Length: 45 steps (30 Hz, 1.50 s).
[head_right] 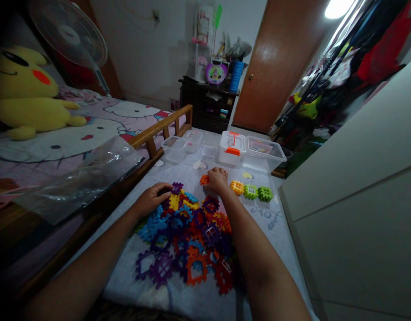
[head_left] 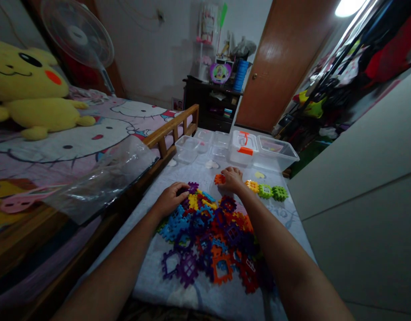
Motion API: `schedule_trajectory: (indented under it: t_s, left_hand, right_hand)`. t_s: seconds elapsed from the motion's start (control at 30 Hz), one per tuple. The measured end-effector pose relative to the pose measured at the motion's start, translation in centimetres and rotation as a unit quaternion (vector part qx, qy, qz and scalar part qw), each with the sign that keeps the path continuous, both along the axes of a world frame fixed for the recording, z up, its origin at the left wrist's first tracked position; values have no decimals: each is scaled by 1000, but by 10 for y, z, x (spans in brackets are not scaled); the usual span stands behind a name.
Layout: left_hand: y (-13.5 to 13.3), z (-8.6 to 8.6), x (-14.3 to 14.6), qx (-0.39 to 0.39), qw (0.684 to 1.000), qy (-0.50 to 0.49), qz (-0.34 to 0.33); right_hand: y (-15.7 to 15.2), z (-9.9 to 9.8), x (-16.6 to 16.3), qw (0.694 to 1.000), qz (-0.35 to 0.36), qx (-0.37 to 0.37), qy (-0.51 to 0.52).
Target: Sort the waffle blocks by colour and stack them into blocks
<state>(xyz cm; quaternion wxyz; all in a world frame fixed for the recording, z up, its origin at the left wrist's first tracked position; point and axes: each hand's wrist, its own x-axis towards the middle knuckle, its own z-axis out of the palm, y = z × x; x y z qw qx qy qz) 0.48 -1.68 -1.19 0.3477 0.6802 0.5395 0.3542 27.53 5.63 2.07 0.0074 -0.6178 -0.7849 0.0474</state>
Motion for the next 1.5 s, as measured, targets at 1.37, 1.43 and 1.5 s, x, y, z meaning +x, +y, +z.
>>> schedule_trajectory:
  t_s: [1.37,1.43,1.5]
  left_hand:
    - [4,-7,-5,8,999,40,-8]
    - [5,-8,-5,5,999,41,-4]
    - [5,-9,-6,3,999,46,0]
  right_hand:
    - [-162,-9,128,946,-86,-46,309]
    - [-162,-15,132,944,-108,-32,309]
    - [-163,-16,137,944,-125,-26,305]
